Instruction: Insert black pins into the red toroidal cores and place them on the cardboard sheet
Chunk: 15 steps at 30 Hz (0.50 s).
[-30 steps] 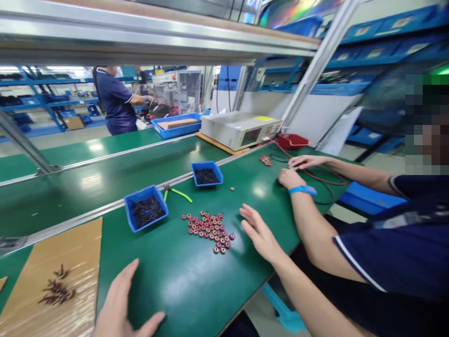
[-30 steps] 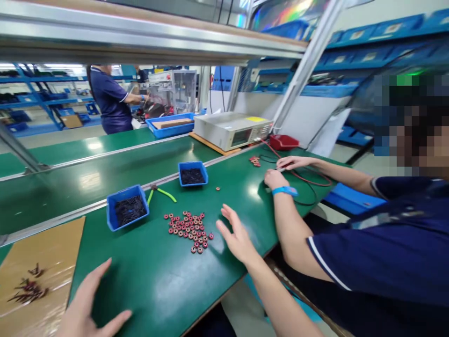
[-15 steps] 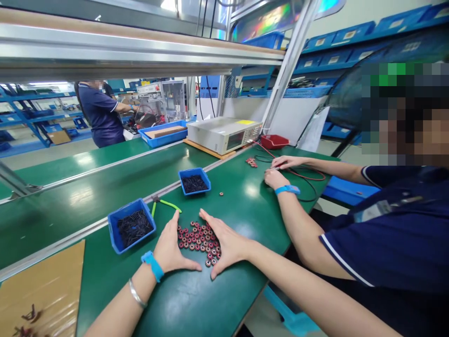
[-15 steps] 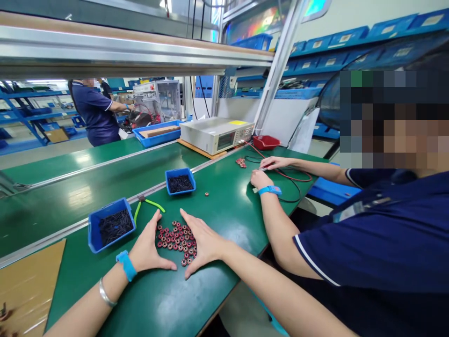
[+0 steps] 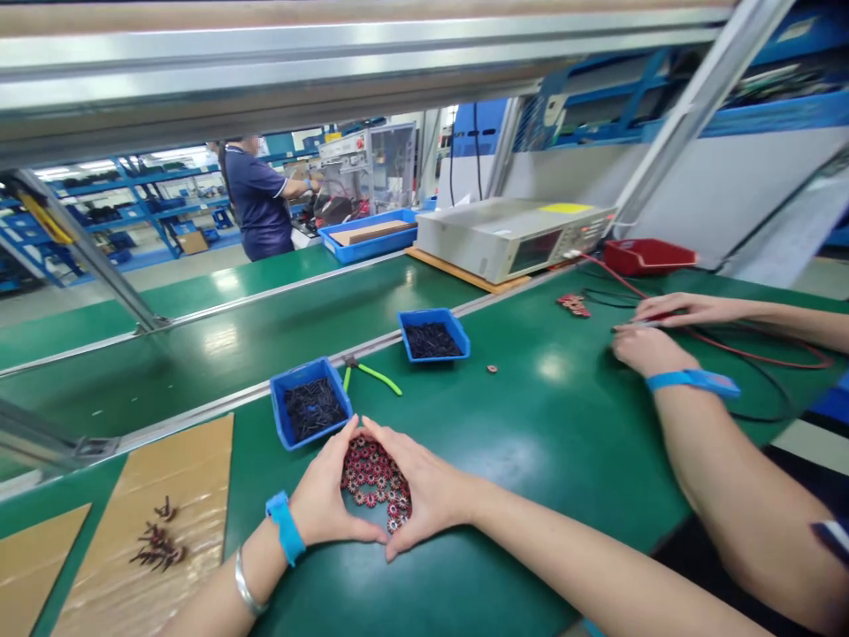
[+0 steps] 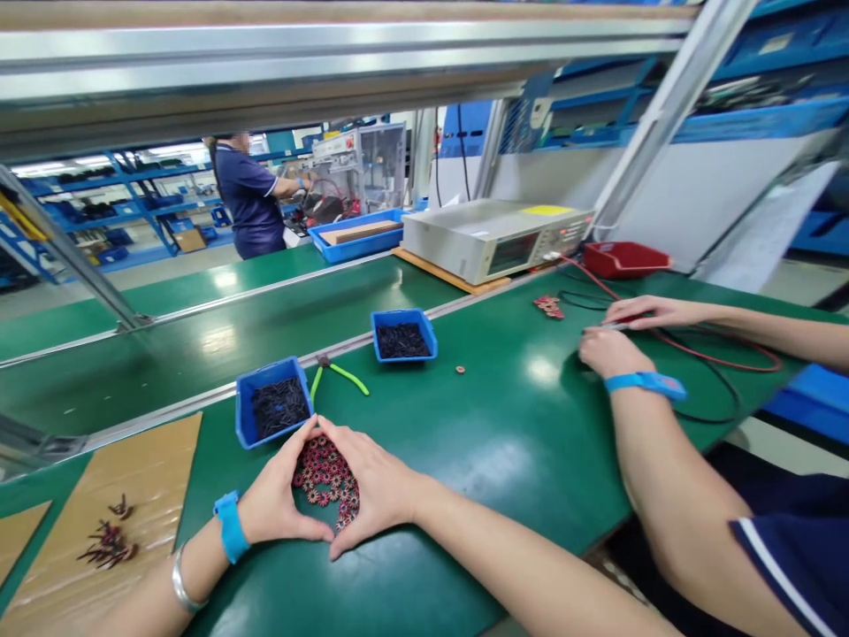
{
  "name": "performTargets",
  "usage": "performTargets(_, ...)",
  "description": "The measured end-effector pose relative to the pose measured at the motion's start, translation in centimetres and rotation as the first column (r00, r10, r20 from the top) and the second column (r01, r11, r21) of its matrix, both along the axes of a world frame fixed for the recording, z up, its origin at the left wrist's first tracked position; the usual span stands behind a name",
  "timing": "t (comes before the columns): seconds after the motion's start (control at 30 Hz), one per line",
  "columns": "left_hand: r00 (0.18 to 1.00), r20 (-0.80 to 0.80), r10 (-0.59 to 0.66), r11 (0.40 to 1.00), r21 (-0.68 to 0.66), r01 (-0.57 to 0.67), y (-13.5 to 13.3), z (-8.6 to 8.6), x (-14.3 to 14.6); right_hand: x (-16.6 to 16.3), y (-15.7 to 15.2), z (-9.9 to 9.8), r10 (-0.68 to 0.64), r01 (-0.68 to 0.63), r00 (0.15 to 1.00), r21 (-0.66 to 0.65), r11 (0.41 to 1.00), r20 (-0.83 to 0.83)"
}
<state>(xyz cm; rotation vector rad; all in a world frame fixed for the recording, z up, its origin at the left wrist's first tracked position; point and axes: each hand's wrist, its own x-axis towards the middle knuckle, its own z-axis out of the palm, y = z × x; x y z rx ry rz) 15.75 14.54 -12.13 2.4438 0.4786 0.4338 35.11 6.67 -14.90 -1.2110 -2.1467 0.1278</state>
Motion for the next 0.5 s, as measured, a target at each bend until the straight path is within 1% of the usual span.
performTargets(0.1,0.998,-0.01,0.063,0.998,0.026,-0.062,0.4,0.0,-2.4,-2.4,1.3,0.2,0.058,-0.058,0.998,0.004,0.998,-0.037)
performTargets(0.17,0.995,-0.01,0.096,0.995,0.022,-0.096,0.6,0.1,-3.6,-3.8,1.9,0.3,0.068,-0.068,0.997,0.002,0.998,-0.04)
performTargets(0.23,0.992,-0.019,0.122,0.992,0.033,-0.121,0.5,0.5,-4.6,-4.8,2.1,0.6,0.066,-0.064,0.997,0.03,0.997,-0.047)
performTargets(0.3,0.986,-0.047,0.161,0.984,0.079,-0.157,0.0,1.3,-5.9,-5.1,1.8,1.3,0.062,-0.055,0.994,0.081,0.995,-0.086)
performTargets(0.37,0.97,-0.092,0.226,0.963,0.17,-0.208,-0.9,2.4,-7.8,-4.8,1.4,2.2,0.033,-0.009,0.983,0.126,0.992,-0.183)
performTargets(0.4,0.956,-0.103,0.273,0.942,0.231,-0.244,-1.5,3.0,-8.9,-4.5,1.3,2.8,-0.005,0.039,0.971,0.138,0.99,-0.241)
performTargets(0.43,0.946,-0.138,0.295,0.918,0.316,-0.24,-2.0,3.5,-10.2,-4.1,1.4,3.2,-0.05,0.097,0.955,0.148,0.984,-0.293)
performTargets(0.5,0.924,-0.194,0.33,0.846,0.494,-0.199,-2.9,4.1,-12.9,-3.3,2.2,3.9,-0.139,0.2,0.937,0.163,0.966,-0.322)
